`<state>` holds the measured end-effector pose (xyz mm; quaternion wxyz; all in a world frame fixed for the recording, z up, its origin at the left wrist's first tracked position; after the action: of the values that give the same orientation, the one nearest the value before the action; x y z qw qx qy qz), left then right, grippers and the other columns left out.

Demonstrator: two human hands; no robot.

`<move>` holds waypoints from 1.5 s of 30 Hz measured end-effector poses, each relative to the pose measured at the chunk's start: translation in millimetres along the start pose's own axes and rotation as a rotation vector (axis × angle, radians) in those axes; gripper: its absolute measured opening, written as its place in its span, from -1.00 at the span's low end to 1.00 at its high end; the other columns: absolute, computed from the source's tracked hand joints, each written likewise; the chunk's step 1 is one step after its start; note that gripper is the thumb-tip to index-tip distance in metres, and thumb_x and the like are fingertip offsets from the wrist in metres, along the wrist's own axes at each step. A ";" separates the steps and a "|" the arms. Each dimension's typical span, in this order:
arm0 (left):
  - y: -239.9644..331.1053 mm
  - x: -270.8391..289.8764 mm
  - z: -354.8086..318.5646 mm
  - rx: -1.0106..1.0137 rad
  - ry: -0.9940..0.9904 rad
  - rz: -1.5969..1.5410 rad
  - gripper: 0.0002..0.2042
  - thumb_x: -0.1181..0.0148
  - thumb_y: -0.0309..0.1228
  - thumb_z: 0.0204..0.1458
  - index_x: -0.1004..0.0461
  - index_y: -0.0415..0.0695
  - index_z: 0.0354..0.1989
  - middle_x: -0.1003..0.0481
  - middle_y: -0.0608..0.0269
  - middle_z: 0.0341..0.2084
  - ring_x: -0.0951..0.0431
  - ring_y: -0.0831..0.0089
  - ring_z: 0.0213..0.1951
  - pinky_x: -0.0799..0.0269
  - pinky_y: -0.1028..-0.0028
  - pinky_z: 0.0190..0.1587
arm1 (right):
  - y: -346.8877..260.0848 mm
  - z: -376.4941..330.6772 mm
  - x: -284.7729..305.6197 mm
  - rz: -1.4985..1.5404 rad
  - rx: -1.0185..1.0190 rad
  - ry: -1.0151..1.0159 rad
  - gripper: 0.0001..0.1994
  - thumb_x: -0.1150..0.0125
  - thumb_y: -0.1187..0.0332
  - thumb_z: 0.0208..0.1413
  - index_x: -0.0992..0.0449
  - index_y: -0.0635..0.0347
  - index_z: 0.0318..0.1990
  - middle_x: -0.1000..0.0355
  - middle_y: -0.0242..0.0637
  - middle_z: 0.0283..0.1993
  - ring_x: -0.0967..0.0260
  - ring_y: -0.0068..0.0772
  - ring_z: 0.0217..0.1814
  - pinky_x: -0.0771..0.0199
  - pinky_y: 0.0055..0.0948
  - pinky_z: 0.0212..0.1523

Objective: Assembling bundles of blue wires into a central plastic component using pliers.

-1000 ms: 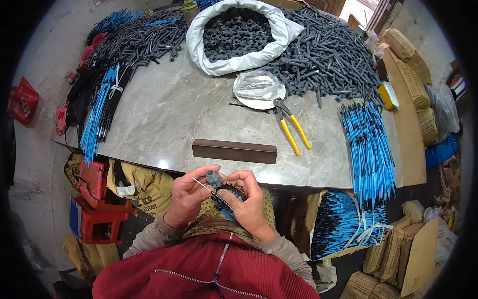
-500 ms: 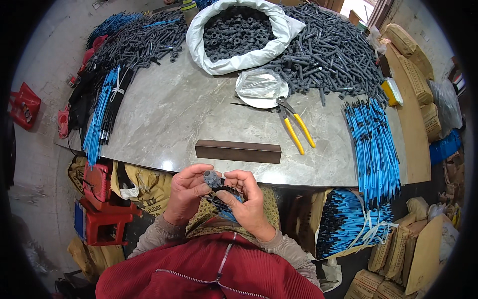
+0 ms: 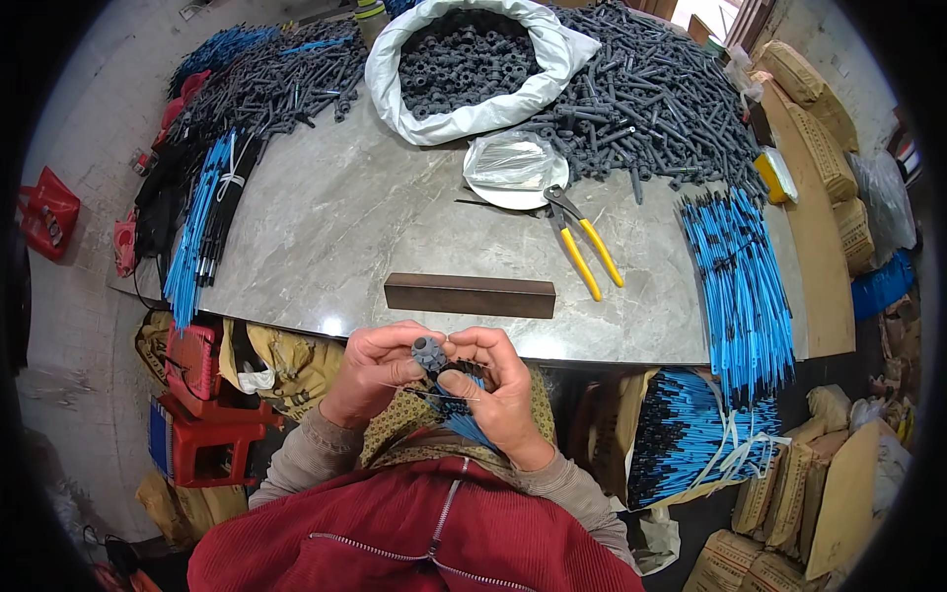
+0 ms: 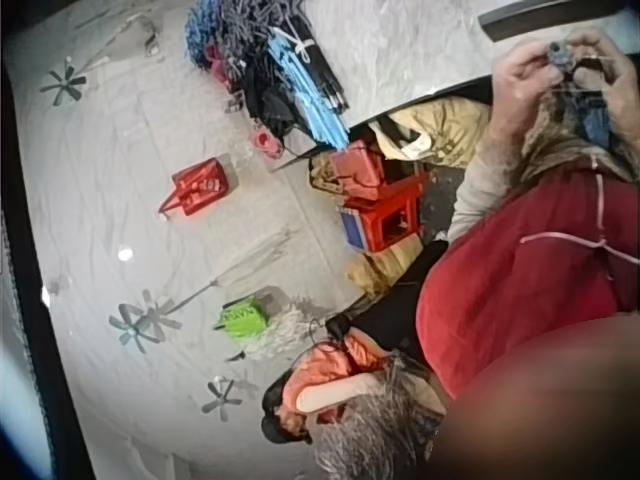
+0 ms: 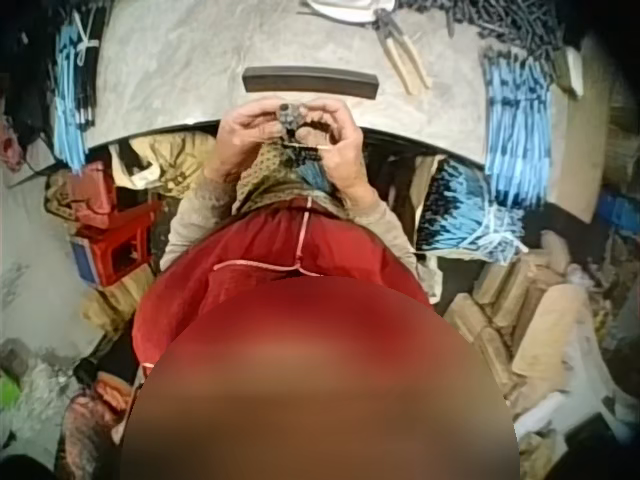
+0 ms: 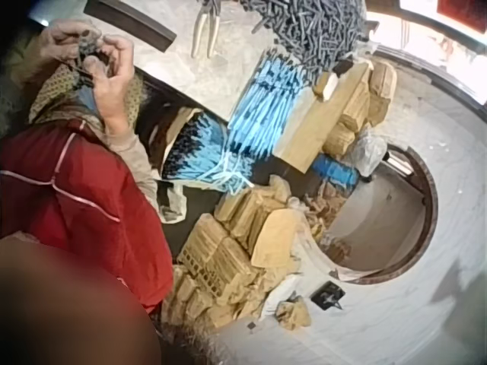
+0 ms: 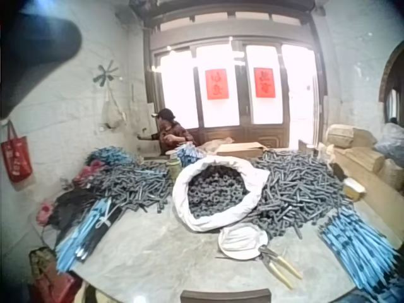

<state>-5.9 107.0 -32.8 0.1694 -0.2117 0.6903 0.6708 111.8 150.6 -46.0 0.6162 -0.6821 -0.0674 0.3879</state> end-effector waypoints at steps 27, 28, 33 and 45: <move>2.8 3.1 3.7 -0.076 -0.009 0.050 -0.70 -0.30 -0.68 0.02 -0.53 -0.37 -0.03 -0.49 0.22 -0.19 -0.58 0.42 -0.09 -0.50 0.47 0.01 | -3.9 -5.3 2.4 -0.030 0.071 0.042 -0.60 -0.40 0.54 0.08 -0.40 0.27 0.06 -0.50 -0.36 -0.11 -0.42 -0.62 -0.08 -0.40 -0.59 -0.03; 0.6 3.1 4.7 -0.063 -0.016 0.043 -0.67 -0.31 -0.68 0.02 -0.52 -0.36 0.00 -0.49 0.23 -0.19 -0.58 0.42 -0.10 -0.50 0.47 0.01 | -4.7 -4.9 2.0 -0.027 0.079 0.024 -0.60 -0.38 0.55 0.11 -0.40 0.27 0.08 -0.49 -0.35 -0.09 -0.42 -0.61 -0.07 -0.41 -0.59 -0.01; -8.8 -2.7 13.0 0.035 0.020 -0.074 -0.55 -0.32 -0.67 0.00 -0.42 -0.32 0.12 -0.49 0.23 -0.21 -0.58 0.45 -0.12 -0.50 0.51 -0.01 | -6.8 -1.4 6.9 0.004 0.009 0.001 -0.62 -0.33 0.54 0.16 -0.41 0.28 0.11 -0.49 -0.35 -0.06 -0.42 -0.59 -0.02 -0.41 -0.57 0.04; -20.8 9.5 0.1 -0.091 0.240 0.026 -0.57 -0.27 -0.69 0.04 -0.34 -0.27 0.11 -0.53 0.08 -0.14 -0.58 0.44 -0.13 -0.51 0.49 -0.06 | -10.2 0.5 14.2 -0.135 0.068 -0.034 -0.67 -0.22 0.44 0.27 -0.36 0.27 0.14 -0.44 -0.32 0.04 -0.37 -0.54 0.11 -0.34 -0.50 0.15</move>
<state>-3.2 106.2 -55.6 0.0670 -0.2890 0.6770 0.6735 125.2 161.4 -43.2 0.6626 -0.6480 -0.1104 0.3590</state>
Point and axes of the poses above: each hand's wrist, its own z-axis towards the middle knuckle, its own x-axis out of the back of the hand, y = z × x, the point moved 10 cm from there along z, towards the middle knuckle
